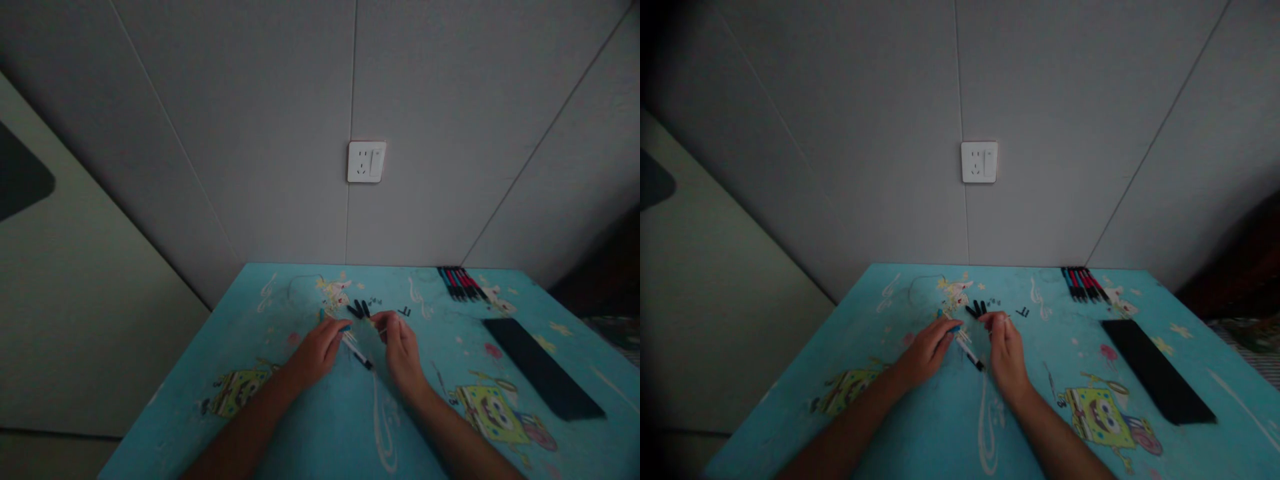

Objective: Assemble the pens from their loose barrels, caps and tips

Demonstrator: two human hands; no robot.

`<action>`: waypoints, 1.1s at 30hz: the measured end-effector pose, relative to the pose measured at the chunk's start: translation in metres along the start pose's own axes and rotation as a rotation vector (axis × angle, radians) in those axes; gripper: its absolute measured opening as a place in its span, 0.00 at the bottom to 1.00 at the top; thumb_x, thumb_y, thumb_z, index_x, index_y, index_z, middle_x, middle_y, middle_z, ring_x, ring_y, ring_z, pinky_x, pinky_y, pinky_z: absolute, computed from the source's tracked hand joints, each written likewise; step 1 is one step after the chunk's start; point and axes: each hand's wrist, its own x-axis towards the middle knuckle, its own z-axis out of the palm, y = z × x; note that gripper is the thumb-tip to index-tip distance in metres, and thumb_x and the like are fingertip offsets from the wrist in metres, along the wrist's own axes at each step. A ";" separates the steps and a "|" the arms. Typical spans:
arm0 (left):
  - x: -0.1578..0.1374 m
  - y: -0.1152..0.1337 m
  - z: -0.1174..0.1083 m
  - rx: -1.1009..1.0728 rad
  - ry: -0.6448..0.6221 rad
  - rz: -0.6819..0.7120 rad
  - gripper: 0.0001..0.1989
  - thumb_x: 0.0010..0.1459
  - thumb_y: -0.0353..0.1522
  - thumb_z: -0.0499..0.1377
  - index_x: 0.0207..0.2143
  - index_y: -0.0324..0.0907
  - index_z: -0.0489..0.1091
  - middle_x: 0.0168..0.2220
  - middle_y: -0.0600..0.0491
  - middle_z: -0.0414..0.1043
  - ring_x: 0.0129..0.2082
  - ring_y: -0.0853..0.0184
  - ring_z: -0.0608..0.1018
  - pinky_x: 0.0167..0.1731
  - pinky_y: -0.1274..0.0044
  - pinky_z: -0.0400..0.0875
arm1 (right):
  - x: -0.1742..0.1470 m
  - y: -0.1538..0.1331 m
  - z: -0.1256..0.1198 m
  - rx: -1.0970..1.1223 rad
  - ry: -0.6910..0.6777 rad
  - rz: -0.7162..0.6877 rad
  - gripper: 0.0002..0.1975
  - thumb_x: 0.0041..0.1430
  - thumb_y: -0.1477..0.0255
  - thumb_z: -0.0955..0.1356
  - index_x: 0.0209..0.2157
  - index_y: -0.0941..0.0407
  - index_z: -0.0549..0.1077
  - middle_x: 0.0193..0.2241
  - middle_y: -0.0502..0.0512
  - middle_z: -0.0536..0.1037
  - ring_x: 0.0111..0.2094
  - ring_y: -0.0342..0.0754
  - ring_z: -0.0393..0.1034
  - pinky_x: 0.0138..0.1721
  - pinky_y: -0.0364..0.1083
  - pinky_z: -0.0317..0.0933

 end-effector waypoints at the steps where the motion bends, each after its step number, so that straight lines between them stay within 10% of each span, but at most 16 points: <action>1: 0.000 0.002 0.000 0.004 -0.033 0.011 0.17 0.67 0.30 0.46 0.56 0.44 0.64 0.48 0.46 0.71 0.49 0.62 0.73 0.51 0.69 0.68 | 0.002 -0.001 -0.001 0.045 0.010 0.044 0.23 0.70 0.58 0.53 0.37 0.56 0.72 0.25 0.52 0.72 0.28 0.47 0.67 0.30 0.44 0.61; 20: -0.004 0.009 0.002 -0.015 -0.134 0.036 0.16 0.68 0.34 0.49 0.56 0.43 0.63 0.48 0.47 0.73 0.48 0.63 0.75 0.49 0.71 0.69 | -0.013 -0.008 0.014 0.117 -0.341 -0.068 0.22 0.70 0.61 0.55 0.39 0.54 0.75 0.35 0.55 0.74 0.39 0.48 0.70 0.45 0.48 0.64; 26: -0.001 0.003 -0.001 0.119 -0.087 -0.021 0.12 0.68 0.36 0.49 0.47 0.44 0.69 0.40 0.50 0.75 0.40 0.65 0.77 0.41 0.74 0.71 | -0.010 0.001 0.014 0.096 -0.304 -0.026 0.20 0.62 0.62 0.66 0.54 0.51 0.70 0.42 0.56 0.74 0.39 0.48 0.71 0.42 0.47 0.67; 33: -0.002 -0.003 0.001 0.354 -0.080 -0.006 0.12 0.68 0.38 0.49 0.42 0.44 0.70 0.36 0.51 0.74 0.35 0.66 0.77 0.35 0.76 0.70 | 0.001 0.013 0.006 -0.048 -0.317 0.034 0.12 0.60 0.63 0.68 0.37 0.57 0.79 0.30 0.54 0.79 0.31 0.48 0.73 0.36 0.46 0.66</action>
